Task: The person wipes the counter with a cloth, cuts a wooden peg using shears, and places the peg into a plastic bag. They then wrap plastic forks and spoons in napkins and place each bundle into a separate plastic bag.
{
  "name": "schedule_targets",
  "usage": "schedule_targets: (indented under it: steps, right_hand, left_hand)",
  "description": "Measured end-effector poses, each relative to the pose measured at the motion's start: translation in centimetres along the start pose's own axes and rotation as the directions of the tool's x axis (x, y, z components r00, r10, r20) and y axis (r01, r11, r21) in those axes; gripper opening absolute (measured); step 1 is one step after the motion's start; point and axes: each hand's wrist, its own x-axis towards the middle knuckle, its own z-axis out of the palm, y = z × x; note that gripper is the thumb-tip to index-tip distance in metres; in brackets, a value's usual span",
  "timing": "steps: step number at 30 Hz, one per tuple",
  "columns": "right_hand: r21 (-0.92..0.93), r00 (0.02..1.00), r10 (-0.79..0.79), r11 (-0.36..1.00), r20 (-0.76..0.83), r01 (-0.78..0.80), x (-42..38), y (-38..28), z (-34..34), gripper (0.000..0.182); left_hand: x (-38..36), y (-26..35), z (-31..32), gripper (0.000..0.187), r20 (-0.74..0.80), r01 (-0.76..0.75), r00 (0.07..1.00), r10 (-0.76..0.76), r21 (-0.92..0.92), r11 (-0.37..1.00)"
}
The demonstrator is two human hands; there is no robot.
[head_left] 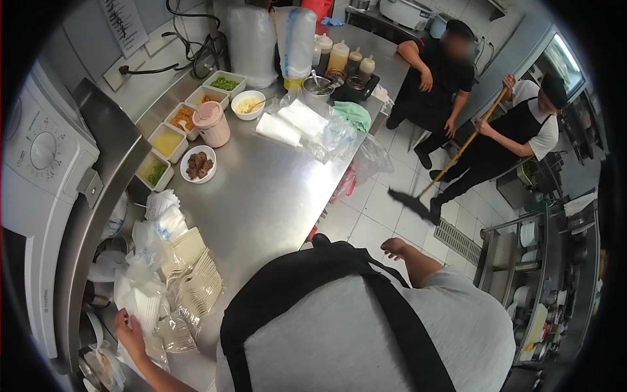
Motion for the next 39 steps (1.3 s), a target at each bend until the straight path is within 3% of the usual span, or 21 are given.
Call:
schedule_targets:
  steps: [4, 6, 8, 10, 12, 14, 17, 18, 20, 21, 24, 25, 28, 31, 33, 34, 35, 36, 37, 38, 39]
  right_hand:
    - [-0.096, 0.988, -0.147, 0.985, -0.037, 0.143, -1.1, -3.6, -0.7, 0.038]
    - [-0.367, 0.833, -0.53, 0.814, -0.158, 0.449, 0.3, -4.8, -1.5, 0.036]
    - [-0.289, 0.662, -0.697, 0.717, -0.274, 0.635, -2.8, -8.7, -2.1, 0.032]
    - [-0.084, 0.651, -0.705, 0.694, -0.282, 0.715, -5.2, -12.9, -2.7, 0.026]
    - [0.023, 0.529, -0.798, 0.546, -0.288, 0.837, -7.0, -16.7, -2.9, 0.022]
    - [0.035, 0.408, -0.883, 0.412, -0.23, 0.911, -9.7, -20.7, -3.4, 0.021]
    - [0.041, 0.264, -0.959, 0.261, -0.098, 0.964, -11.9, -24.8, -4.2, 0.021]
    - [0.049, 0.229, -0.972, 0.226, -0.05, 0.973, -12.5, -25.7, -4.7, 0.021]
    - [0.038, 0.205, -0.978, 0.206, 0.021, 0.978, -12.6, -26.6, -5.6, 0.021]
    - [0.077, 0.242, -0.968, 0.247, 0.066, 0.966, -12.5, -26.8, -6.1, 0.021]
    - [0.038, 0.177, -0.981, 0.181, 0.078, 0.983, -10.7, -26.1, -7.6, 0.021]
    - [-0.007, 0.152, -0.985, 0.152, 0.086, 0.988, -10.2, -25.5, -8.6, 0.023]
    - [0.018, 0.305, -0.952, 0.306, 0.013, 0.952, -8.3, -21.9, -11.8, 0.024]
    - [-0.052, 0.492, -0.855, 0.505, -0.163, 0.861, 0.7, -14.9, -13.6, 0.021]
    - [-0.11, 0.667, -0.643, 0.746, -0.375, 0.657, 6.4, -7.2, -15.0, 0.024]
    - [-0.149, 0.724, -0.458, 0.88, -0.516, 0.45, 9.1, -2.1, -15.1, 0.025]
    - [-0.586, 0.532, -0.623, 0.766, -0.573, 0.265, 19.9, 10.0, -13.1, 0.026]
    - [-0.021, 0.884, -0.162, 0.985, -0.439, 0.17, 20.4, 16.4, -13.5, 0.025]
    - [0.386, 0.922, 0.357, 0.88, -0.15, -0.278, 20.4, 22.3, -13.9, 0.025]
    - [0.438, 0.923, 0.38, 0.82, 0.063, -0.368, 18.2, 25.7, -15.1, 0.016]
    - [-0.148, 0.921, 0.386, 0.915, 0.052, -0.376, 10.9, 18.3, -16.6, 0.012]
  left_hand:
    - [-1.1, -0.1, 1.5, 0.025, -0.325, 0.128, 0.943, -0.067, 0.168, 0.978]
    - [-1.9, 3.5, 1.6, 0.026, -0.519, 0.221, 0.824, -0.226, -0.074, 0.973]
    - [-3.6, 8.6, 2.2, 0.026, -0.601, 0.263, 0.73, -0.325, -0.192, 0.945]
    - [-4.3, 14.2, 4.3, 0.023, -0.639, 0.315, 0.683, -0.353, -0.178, 0.932]
    - [-4.0, 17.8, 7.2, 0.016, -0.699, 0.072, 0.676, -0.232, -0.251, 0.965]
    - [-2.6, 22.5, 9.5, 0.014, -0.674, -0.051, 0.698, -0.241, -0.383, 0.922]
    - [-0.1, 28.2, 11.2, 0.009, -0.618, -0.052, 0.748, -0.242, -0.418, 0.907]
    - [0.6, 29.9, 11.5, 0.007, -0.579, -0.095, 0.814, -0.056, -0.228, 0.969]
    - [2.1, 33.3, 12.6, 0.006, -0.37, -0.255, 0.882, 0.293, 0.15, 0.955]
    - [2.2, 34.4, 14.4, 0.01, -0.292, -0.302, 0.903, 0.315, 0.09, 0.949]
    - [1.3, 32.6, 21.9, 0.019, 0.05, -0.436, 0.9, 0.434, 0.041, 0.899]
    - [0.7, 33.0, 23.1, 0.028, 0.243, -0.322, 0.92, 0.308, 0.022, 0.946]
    - [-0.3, 32.9, 24.3, 0.036, 0.29, -0.336, 0.896, 0.337, -0.056, 0.94]
    - [0.2, 32.2, 24.4, 0.036, 0.287, -0.251, 0.916, 0.281, -0.134, 0.959]
    - [2.2, 30.6, 25.7, 0.035, 0.226, -0.255, 0.942, 0.25, -0.006, 0.967]
    - [1.8, 30.1, 27.3, 0.035, 0.193, -0.218, 0.959, 0.206, 0.04, 0.975]
    - [2.1, 31.3, 27.7, 0.034, 0.158, -0.212, 0.966, 0.204, 0.039, 0.976]
    - [3.2, 32.8, 27.8, 0.035, 0.106, -0.203, 0.975, 0.196, 0.056, 0.978]
    - [3.7, 34.0, 28.2, 0.035, 0.089, -0.189, 0.979, 0.185, 0.039, 0.981]
    - [4.0, 34.7, 28.0, 0.036, 0.067, -0.183, 0.981, 0.181, 0.028, 0.983]
    - [4.1, 33.5, 28.7, 0.046, 0.13, -0.187, 0.976, 0.173, 0.105, 0.977]
